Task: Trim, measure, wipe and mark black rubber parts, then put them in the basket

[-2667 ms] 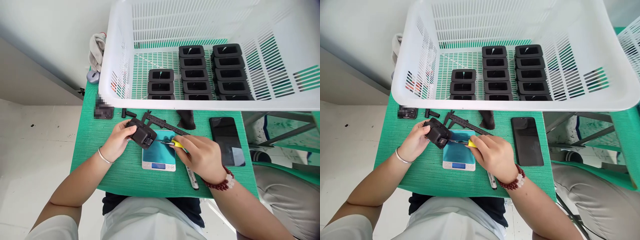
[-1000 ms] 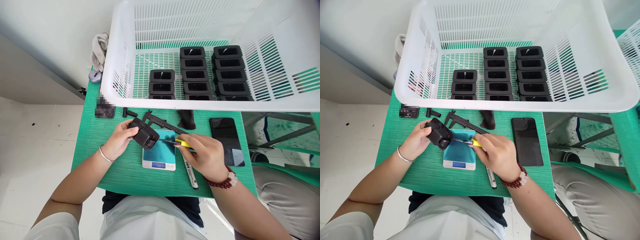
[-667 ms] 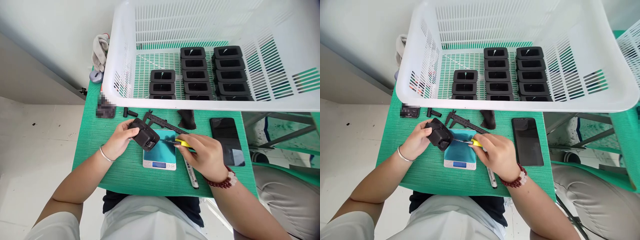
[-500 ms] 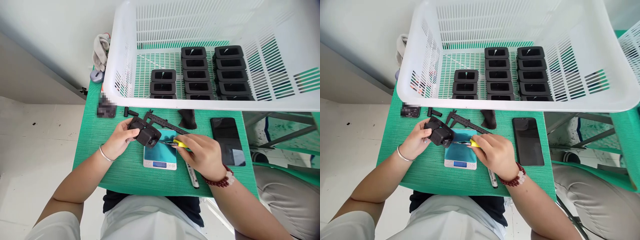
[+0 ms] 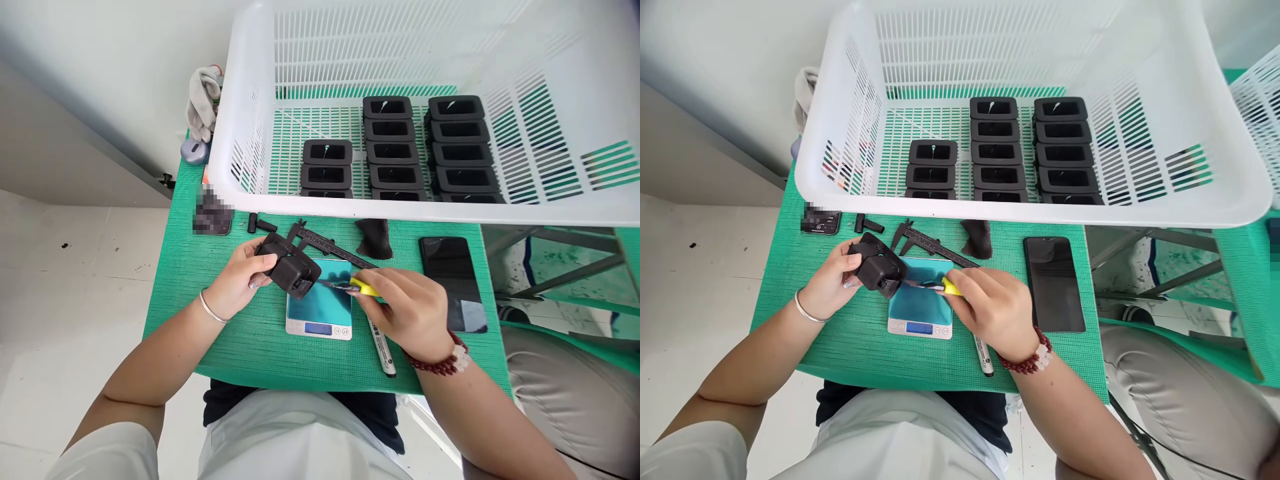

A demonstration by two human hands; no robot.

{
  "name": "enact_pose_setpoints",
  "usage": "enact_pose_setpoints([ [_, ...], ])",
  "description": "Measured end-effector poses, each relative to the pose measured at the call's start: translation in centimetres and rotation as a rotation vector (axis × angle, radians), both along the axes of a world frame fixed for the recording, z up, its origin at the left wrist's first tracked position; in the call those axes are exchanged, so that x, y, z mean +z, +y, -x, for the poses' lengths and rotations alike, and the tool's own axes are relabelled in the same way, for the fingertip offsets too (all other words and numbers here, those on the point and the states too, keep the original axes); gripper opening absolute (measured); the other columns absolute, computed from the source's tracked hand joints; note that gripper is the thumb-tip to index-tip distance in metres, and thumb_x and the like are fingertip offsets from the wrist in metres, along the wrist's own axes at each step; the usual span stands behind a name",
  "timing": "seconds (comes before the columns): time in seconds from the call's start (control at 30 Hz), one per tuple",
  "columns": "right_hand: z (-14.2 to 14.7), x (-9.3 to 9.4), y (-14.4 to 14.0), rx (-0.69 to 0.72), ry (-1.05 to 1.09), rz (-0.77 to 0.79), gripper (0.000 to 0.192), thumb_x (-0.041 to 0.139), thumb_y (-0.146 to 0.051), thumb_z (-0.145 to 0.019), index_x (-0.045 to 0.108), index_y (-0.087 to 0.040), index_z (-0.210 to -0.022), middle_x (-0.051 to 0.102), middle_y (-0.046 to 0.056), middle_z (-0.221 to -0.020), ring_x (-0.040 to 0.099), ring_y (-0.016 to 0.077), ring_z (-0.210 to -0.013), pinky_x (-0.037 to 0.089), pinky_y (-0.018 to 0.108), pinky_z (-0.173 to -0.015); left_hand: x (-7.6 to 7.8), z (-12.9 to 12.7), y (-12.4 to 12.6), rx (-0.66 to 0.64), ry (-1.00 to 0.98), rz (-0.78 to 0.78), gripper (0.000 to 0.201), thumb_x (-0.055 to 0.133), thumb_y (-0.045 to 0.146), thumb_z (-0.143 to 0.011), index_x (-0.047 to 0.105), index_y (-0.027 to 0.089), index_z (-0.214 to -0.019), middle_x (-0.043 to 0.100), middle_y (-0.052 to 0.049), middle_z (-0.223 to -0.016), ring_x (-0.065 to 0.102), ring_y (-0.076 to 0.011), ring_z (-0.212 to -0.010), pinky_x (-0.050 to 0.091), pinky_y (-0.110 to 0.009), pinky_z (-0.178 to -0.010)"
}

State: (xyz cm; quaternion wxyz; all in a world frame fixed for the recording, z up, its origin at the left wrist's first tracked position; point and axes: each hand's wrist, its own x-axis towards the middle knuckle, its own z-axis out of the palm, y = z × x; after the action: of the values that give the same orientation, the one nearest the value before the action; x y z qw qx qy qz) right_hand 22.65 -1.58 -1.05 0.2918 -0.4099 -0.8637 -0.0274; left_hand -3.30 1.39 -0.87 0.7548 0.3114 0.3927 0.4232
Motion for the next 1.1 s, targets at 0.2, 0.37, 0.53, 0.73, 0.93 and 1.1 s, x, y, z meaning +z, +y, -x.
enact_pose_setpoints([
  [0.2, -0.2, -0.2, 0.0, -0.057, 0.002, -0.007, 0.008, 0.061, -0.024, -0.092, 0.060, -0.017, -0.097, 0.070, 0.002, -0.072, 0.063, 0.0139, -0.059, 0.043, 0.026, -0.053, 0.0, 0.0, 0.2, -0.003, -0.020, 0.016, 0.035, 0.083, 0.039, -0.063, 0.058, 0.016, -0.069, 0.036, 0.011, -0.043, 0.018, -0.0002, -0.035, 0.021, -0.017, -0.040],
  [0.37, -0.4, -0.2, 0.1, -0.014, 0.050, 0.050, 0.009, 0.062, -0.024, -0.091, 0.060, -0.018, -0.097, 0.071, 0.002, -0.072, 0.064, 0.0138, -0.059, 0.044, 0.025, -0.052, -0.1, 0.0, 0.1, -0.014, -0.009, 0.031, 0.036, 0.083, 0.040, -0.061, 0.058, 0.015, -0.065, 0.038, 0.009, -0.046, 0.019, 0.0005, -0.036, 0.017, -0.017, -0.038],
  [0.53, -0.4, -0.3, 0.2, 0.018, 0.111, 0.135, 0.008, 0.060, -0.026, -0.093, 0.061, -0.020, -0.096, 0.071, 0.002, -0.073, 0.064, 0.0132, -0.059, 0.044, 0.025, -0.052, 0.1, 0.2, 0.0, -0.091, 0.061, 0.057, 0.043, 0.085, 0.048, -0.053, 0.065, 0.014, -0.069, 0.050, 0.003, -0.053, 0.035, -0.0038, -0.041, 0.022, -0.018, -0.037],
  [0.73, -0.3, -0.5, 0.3, 0.206, 0.099, 0.169, 0.014, 0.053, -0.029, -0.097, 0.059, -0.017, -0.100, 0.072, 0.004, -0.077, 0.065, 0.0133, -0.061, 0.045, 0.025, -0.053, 0.0, -0.1, -0.2, 0.003, 0.046, 0.085, 0.047, 0.088, 0.051, -0.050, 0.066, 0.014, -0.068, 0.063, -0.001, -0.063, 0.058, -0.0123, -0.056, 0.046, -0.024, -0.053],
  [0.93, 0.1, -0.3, 0.1, 0.185, 0.067, 0.112, 0.011, 0.058, -0.025, -0.094, 0.060, -0.015, -0.098, 0.072, 0.004, -0.075, 0.063, 0.0131, -0.059, 0.043, 0.025, -0.053, -0.5, -1.0, -0.8, 0.039, 0.031, 0.128, 0.052, 0.087, 0.056, -0.055, 0.067, 0.014, -0.078, 0.065, -0.002, -0.070, 0.060, -0.0118, -0.060, 0.049, -0.023, -0.055],
  [1.1, 0.2, -0.2, 0.0, 0.203, 0.029, 0.126, 0.014, 0.057, -0.029, -0.095, 0.062, -0.017, -0.097, 0.070, 0.002, -0.073, 0.061, 0.0119, -0.059, 0.041, 0.025, -0.054, 0.0, -1.5, -1.1, 0.083, 0.073, 0.114, 0.050, 0.084, 0.057, -0.060, 0.065, 0.013, -0.072, 0.061, 0.000, -0.065, 0.057, -0.0090, -0.057, 0.046, -0.019, -0.051],
])
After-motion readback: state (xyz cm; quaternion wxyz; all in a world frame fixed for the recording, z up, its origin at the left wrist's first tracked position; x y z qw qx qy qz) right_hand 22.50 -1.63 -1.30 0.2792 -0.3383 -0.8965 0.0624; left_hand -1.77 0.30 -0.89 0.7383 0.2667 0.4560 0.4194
